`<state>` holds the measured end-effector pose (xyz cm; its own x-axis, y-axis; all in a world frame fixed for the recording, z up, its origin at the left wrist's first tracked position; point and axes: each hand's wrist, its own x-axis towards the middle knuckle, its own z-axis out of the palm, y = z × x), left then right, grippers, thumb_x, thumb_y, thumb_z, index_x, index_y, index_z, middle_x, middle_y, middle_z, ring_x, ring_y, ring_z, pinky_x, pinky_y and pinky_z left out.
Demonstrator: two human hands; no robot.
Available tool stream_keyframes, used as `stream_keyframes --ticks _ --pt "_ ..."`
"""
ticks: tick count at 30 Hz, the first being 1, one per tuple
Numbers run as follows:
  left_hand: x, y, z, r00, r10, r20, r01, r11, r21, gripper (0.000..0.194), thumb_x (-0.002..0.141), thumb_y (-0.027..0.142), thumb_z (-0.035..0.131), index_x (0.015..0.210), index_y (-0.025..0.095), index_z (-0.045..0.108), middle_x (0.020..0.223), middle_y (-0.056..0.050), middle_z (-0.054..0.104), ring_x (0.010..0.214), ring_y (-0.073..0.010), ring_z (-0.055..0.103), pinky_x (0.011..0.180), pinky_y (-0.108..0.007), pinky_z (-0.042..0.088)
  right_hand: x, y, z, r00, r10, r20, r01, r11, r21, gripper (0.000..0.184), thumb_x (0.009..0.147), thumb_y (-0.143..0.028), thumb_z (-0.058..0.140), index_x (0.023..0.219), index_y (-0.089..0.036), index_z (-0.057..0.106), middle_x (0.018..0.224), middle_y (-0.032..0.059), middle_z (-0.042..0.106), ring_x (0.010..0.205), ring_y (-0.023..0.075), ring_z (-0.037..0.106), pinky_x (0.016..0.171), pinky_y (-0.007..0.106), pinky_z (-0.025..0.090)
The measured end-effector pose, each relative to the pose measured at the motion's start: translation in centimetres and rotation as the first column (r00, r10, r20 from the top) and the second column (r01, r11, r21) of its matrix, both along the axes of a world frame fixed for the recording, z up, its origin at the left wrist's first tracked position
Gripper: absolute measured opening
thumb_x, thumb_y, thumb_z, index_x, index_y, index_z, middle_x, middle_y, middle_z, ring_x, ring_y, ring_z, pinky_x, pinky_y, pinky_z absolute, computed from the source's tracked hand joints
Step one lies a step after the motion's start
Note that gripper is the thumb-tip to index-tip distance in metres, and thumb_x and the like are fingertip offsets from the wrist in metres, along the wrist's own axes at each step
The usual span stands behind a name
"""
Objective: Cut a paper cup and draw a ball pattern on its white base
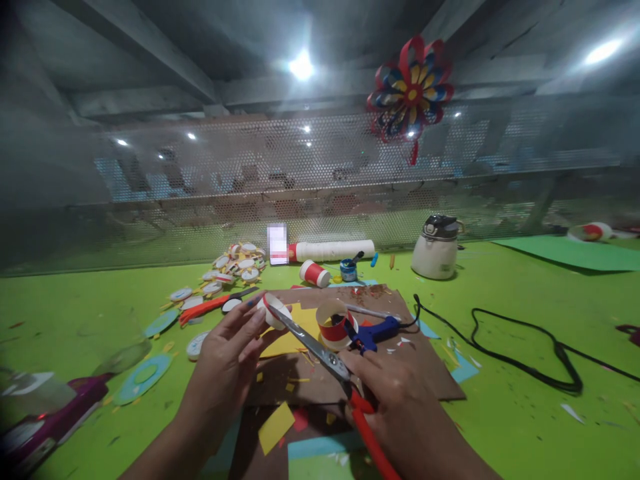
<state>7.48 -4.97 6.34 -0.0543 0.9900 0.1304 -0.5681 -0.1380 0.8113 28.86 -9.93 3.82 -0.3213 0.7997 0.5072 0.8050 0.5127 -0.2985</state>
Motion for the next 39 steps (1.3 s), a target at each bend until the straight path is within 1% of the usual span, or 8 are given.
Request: stream_keyframes --ticks 7,11,15,23,28,31,34,39 --pt "0.1 -0.2 0.2 0.999 0.038 -0.035 -0.038 0.999 0.011 0.032 0.065 0.028 0.090 0.094 0.020 0.079 0.095 -0.005 0.077 0.082 -0.0147 0.072 0.066 -0.018 0.057 0.0 0.3 0.0 0.999 -0.023 0.047 0.020 0.998 0.064 0.043 0.070 -0.006 0.062 0.110 -0.017 0.076 0.100 0.0103 0.080 0.086 0.0275 0.077 0.069 0.035 0.063" --pt "0.1 -0.4 0.3 0.998 0.027 -0.049 -0.025 0.999 0.034 0.035 0.067 0.031 0.089 0.098 0.020 0.079 0.099 -0.007 0.078 0.094 -0.0208 0.073 0.078 -0.027 0.061 0.1 0.3 0.0 0.998 -0.020 0.053 0.014 0.993 0.118 0.045 0.068 -0.006 0.058 0.108 -0.016 0.076 0.101 0.0120 0.080 0.083 0.0270 0.077 0.065 0.033 0.063" --pt "0.1 -0.3 0.1 0.997 0.038 -0.067 -0.036 0.999 0.033 0.033 0.071 0.029 0.086 0.101 0.020 0.078 0.103 -0.006 0.077 0.096 -0.0210 0.073 0.083 -0.028 0.060 0.1 0.2 -0.1 1.000 0.010 0.014 -0.012 0.996 0.084 0.043 0.068 -0.006 0.060 0.106 -0.016 0.076 0.094 0.0091 0.081 0.084 0.0264 0.077 0.067 0.033 0.063" --pt "0.3 -0.3 0.2 0.998 0.052 -0.037 -0.051 0.998 0.032 0.037 0.066 0.026 0.088 0.101 0.018 0.078 0.103 -0.009 0.078 0.097 -0.0241 0.073 0.086 -0.033 0.061 0.0 0.3 -0.4 0.999 0.036 -0.015 -0.035 0.997 0.067 0.038 0.075 -0.010 0.065 0.110 -0.019 0.076 0.092 0.0074 0.080 0.081 0.0257 0.076 0.065 0.035 0.061" --pt "0.4 -0.7 0.6 0.999 0.049 -0.004 -0.049 0.998 0.035 0.032 0.068 0.022 0.085 0.100 0.020 0.078 0.099 -0.006 0.078 0.092 -0.0189 0.073 0.084 -0.027 0.060 0.0 0.3 -0.6 0.998 0.048 -0.049 -0.048 0.999 0.007 0.039 0.079 -0.012 0.063 0.115 -0.019 0.073 0.097 0.0081 0.079 0.087 0.0246 0.076 0.071 0.034 0.061" --pt "0.4 -0.7 0.6 0.998 0.066 0.008 -0.066 0.998 0.017 0.035 0.062 0.016 0.088 0.096 0.017 0.079 0.098 -0.007 0.078 0.088 -0.0182 0.074 0.080 -0.025 0.060 0.0 0.3 -1.1 0.998 0.036 -0.052 -0.037 0.999 -0.021 0.040 0.080 -0.014 0.062 0.118 -0.020 0.072 0.103 0.0089 0.078 0.092 0.0255 0.075 0.077 0.036 0.060" --pt "0.5 -0.5 0.3 0.992 0.124 0.019 -0.124 0.992 -0.002 0.040 0.061 0.023 0.090 0.098 0.016 0.078 0.099 -0.008 0.078 0.089 -0.0195 0.074 0.077 -0.025 0.061 0.1 0.3 -1.7 0.998 0.018 -0.054 -0.019 1.000 -0.015 0.039 0.080 -0.016 0.061 0.117 -0.020 0.071 0.106 0.0090 0.078 0.096 0.0267 0.074 0.081 0.038 0.059" --pt "0.7 -0.3 -0.1 0.992 0.122 0.023 -0.121 0.992 -0.020 0.045 0.061 0.026 0.091 0.103 0.016 0.076 0.100 -0.008 0.078 0.089 -0.0191 0.074 0.079 -0.025 0.060 0.2 0.4 -2.4 0.999 -0.002 -0.050 0.003 1.000 0.027 0.039 0.080 -0.014 0.054 0.115 -0.019 0.070 0.106 0.0090 0.078 0.096 0.0267 0.073 0.080 0.038 0.059"
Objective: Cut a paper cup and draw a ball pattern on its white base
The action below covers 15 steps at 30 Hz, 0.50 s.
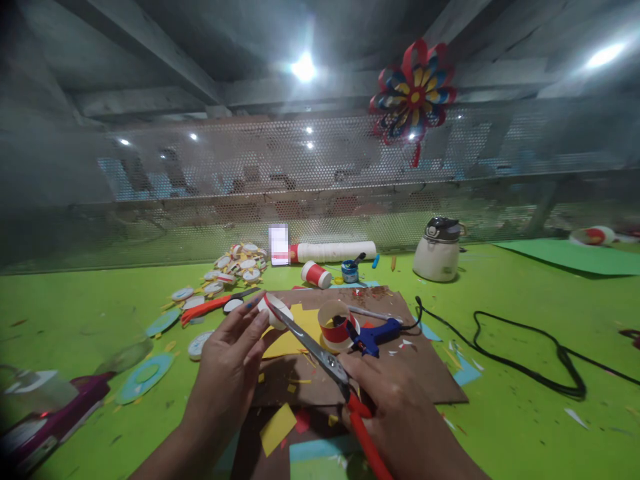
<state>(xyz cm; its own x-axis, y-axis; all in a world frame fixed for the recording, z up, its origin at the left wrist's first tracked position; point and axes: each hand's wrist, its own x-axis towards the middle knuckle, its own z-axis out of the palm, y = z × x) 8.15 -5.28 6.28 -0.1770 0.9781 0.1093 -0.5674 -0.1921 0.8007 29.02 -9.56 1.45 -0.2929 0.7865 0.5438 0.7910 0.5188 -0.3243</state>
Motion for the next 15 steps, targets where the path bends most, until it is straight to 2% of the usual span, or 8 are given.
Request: stream_keyframes --ticks 4,8,11,15 --pt "-0.2 0.1 0.0 1.000 -0.018 -0.002 0.018 1.000 0.014 0.038 0.065 0.027 0.090 0.100 0.018 0.078 0.100 -0.006 0.077 0.089 -0.0182 0.073 0.078 -0.025 0.059 -0.1 0.0 0.5 1.000 0.022 0.019 -0.023 1.000 0.012 0.039 0.078 -0.012 0.056 0.114 -0.017 0.071 0.107 0.0097 0.078 0.096 0.0260 0.075 0.079 0.035 0.060" --pt "-0.8 0.4 0.1 0.994 -0.103 0.032 0.102 0.995 0.017 0.032 0.070 0.031 0.087 0.098 0.019 0.079 0.099 -0.006 0.076 0.087 -0.0165 0.071 0.075 -0.023 0.059 -0.1 -0.1 1.1 0.998 0.026 0.054 -0.027 0.999 0.019 0.039 0.076 -0.008 0.063 0.113 -0.017 0.073 0.105 0.0109 0.079 0.093 0.0256 0.075 0.072 0.031 0.061" --pt "-1.2 0.8 0.2 0.985 -0.173 0.012 0.172 0.985 0.007 0.027 0.072 0.027 0.085 0.096 0.016 0.079 0.095 -0.008 0.077 0.086 -0.0154 0.070 0.077 -0.022 0.058 0.0 -0.1 1.0 0.997 0.023 0.067 -0.023 1.000 -0.009 0.043 0.076 -0.008 0.064 0.117 -0.020 0.072 0.105 0.0090 0.078 0.092 0.0255 0.075 0.071 0.032 0.060" --pt "-1.4 1.1 0.0 0.980 -0.199 0.020 0.199 0.980 0.015 0.025 0.072 0.024 0.083 0.095 0.015 0.080 0.098 -0.009 0.077 0.091 -0.0167 0.070 0.083 -0.023 0.058 0.0 0.0 0.8 1.000 0.000 0.026 0.000 1.000 -0.023 0.048 0.076 -0.007 0.064 0.121 -0.023 0.070 0.102 0.0065 0.078 0.091 0.0248 0.074 0.073 0.034 0.059"
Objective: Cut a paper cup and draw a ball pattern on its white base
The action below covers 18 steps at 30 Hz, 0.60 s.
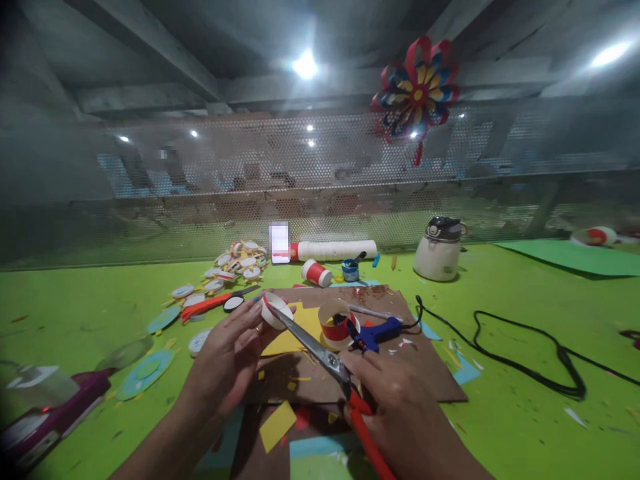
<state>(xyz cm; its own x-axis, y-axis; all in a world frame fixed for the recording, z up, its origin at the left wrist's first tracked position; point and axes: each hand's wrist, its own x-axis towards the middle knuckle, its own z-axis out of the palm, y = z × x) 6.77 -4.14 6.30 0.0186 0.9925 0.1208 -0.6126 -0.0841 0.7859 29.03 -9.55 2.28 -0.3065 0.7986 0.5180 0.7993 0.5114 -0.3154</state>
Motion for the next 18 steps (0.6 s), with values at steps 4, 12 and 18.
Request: stream_keyframes --ticks 4,12,18 --pt "0.0 0.1 -0.2 1.000 0.000 0.010 0.000 1.000 -0.004 0.027 0.070 0.023 0.084 0.095 0.014 0.079 0.097 -0.010 0.077 0.091 -0.0190 0.071 0.084 -0.027 0.058 -0.1 -0.1 0.4 0.999 -0.001 0.038 0.002 1.000 -0.005 0.048 0.074 -0.007 0.064 0.119 -0.021 0.072 0.101 0.0084 0.078 0.090 0.0260 0.074 0.072 0.035 0.060" --pt "0.5 -0.5 -0.1 1.000 0.012 0.021 -0.012 1.000 0.002 0.024 0.074 0.022 0.083 0.096 0.015 0.079 0.097 -0.008 0.078 0.089 -0.0154 0.071 0.085 -0.024 0.058 0.1 -0.3 1.0 0.995 -0.025 0.101 0.024 1.000 0.015 0.041 0.081 -0.014 0.062 0.121 -0.021 0.072 0.096 0.0100 0.078 0.086 0.0271 0.075 0.069 0.035 0.061" --pt "0.1 -0.2 -0.1 0.999 0.028 0.036 -0.028 1.000 -0.012 0.023 0.071 0.020 0.084 0.094 0.018 0.080 0.093 -0.004 0.078 0.083 -0.0107 0.071 0.081 -0.017 0.058 0.3 -0.3 0.7 0.985 -0.046 0.168 0.040 0.998 0.042 0.044 0.079 -0.011 0.056 0.120 -0.016 0.072 0.108 0.0161 0.076 0.090 0.0297 0.075 0.070 0.038 0.062"
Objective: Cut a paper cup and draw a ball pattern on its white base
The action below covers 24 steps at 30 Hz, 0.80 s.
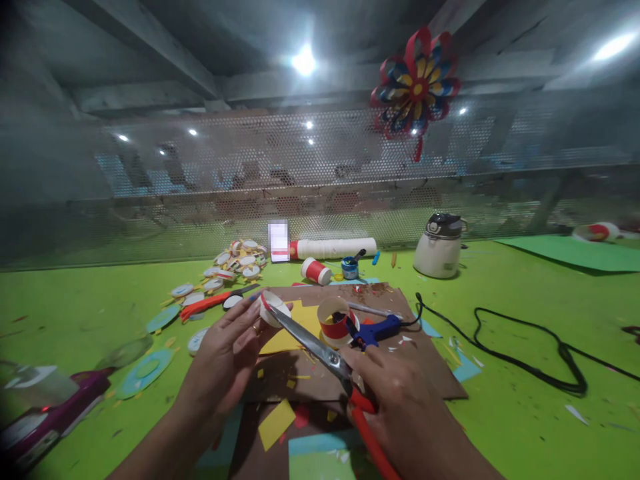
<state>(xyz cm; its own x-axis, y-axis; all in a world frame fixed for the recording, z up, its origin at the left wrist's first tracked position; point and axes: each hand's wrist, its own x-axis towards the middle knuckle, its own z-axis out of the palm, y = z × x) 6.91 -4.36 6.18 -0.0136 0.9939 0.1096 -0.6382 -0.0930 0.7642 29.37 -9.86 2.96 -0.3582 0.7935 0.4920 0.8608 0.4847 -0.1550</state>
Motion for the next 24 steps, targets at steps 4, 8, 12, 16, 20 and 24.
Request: stream_keyframes --ticks 4,8,12,16,20,24 --pt "-0.06 0.00 -0.05 1.000 0.002 -0.015 -0.002 1.000 0.001 0.021 0.073 0.020 0.083 0.094 0.017 0.080 0.094 -0.005 0.078 0.084 -0.0116 0.071 0.082 -0.019 0.058 -0.08 0.04 0.06 1.000 -0.005 -0.010 0.005 1.000 -0.019 0.047 0.080 -0.011 0.055 0.124 -0.018 0.070 0.110 0.0165 0.076 0.094 0.0304 0.075 0.071 0.039 0.062" --pt "0.10 0.02 -0.18 0.999 -0.008 -0.038 0.008 1.000 0.007 0.021 0.077 0.023 0.081 0.097 0.016 0.079 0.097 -0.006 0.078 0.087 -0.0129 0.070 0.085 -0.022 0.058 -0.10 0.13 0.20 0.999 0.019 -0.036 -0.019 1.000 -0.021 0.048 0.081 -0.011 0.054 0.126 -0.018 0.069 0.107 0.0155 0.076 0.092 0.0307 0.075 0.070 0.041 0.062" --pt "0.23 -0.09 -0.21 0.999 -0.006 -0.051 0.007 1.000 0.011 0.022 0.076 0.023 0.082 0.097 0.016 0.079 0.099 -0.007 0.077 0.087 -0.0135 0.071 0.084 -0.022 0.058 -0.09 0.14 0.34 0.999 0.024 -0.049 -0.027 0.998 -0.050 0.045 0.083 -0.012 0.056 0.126 -0.018 0.069 0.103 0.0139 0.077 0.091 0.0300 0.075 0.072 0.042 0.062" --pt "0.40 -0.47 -0.02 0.999 0.013 -0.040 -0.013 1.000 -0.001 0.023 0.072 0.022 0.084 0.094 0.016 0.079 0.093 -0.006 0.077 0.080 -0.0119 0.070 0.078 -0.019 0.057 -0.07 0.10 0.31 0.999 0.019 -0.048 -0.022 0.998 -0.065 0.044 0.084 -0.013 0.056 0.125 -0.021 0.069 0.104 0.0128 0.076 0.093 0.0291 0.074 0.069 0.038 0.061" --pt "0.61 -0.53 0.07 0.999 0.035 -0.023 -0.035 0.999 -0.005 0.024 0.069 0.023 0.087 0.090 0.016 0.080 0.089 -0.004 0.077 0.076 -0.0109 0.069 0.077 -0.019 0.057 0.04 0.08 0.15 0.999 0.020 -0.042 -0.021 0.999 -0.038 0.044 0.083 -0.013 0.055 0.124 -0.021 0.070 0.105 0.0127 0.077 0.089 0.0280 0.074 0.068 0.037 0.061" --pt "0.74 -0.44 -0.03 1.000 0.027 -0.010 -0.027 1.000 0.001 0.024 0.068 0.024 0.088 0.089 0.017 0.080 0.090 -0.003 0.077 0.078 -0.0100 0.069 0.075 -0.017 0.057 -0.04 0.07 0.20 0.998 0.019 -0.067 -0.024 0.997 -0.078 0.042 0.084 -0.013 0.057 0.122 -0.021 0.071 0.098 0.0106 0.077 0.088 0.0274 0.074 0.073 0.039 0.061"
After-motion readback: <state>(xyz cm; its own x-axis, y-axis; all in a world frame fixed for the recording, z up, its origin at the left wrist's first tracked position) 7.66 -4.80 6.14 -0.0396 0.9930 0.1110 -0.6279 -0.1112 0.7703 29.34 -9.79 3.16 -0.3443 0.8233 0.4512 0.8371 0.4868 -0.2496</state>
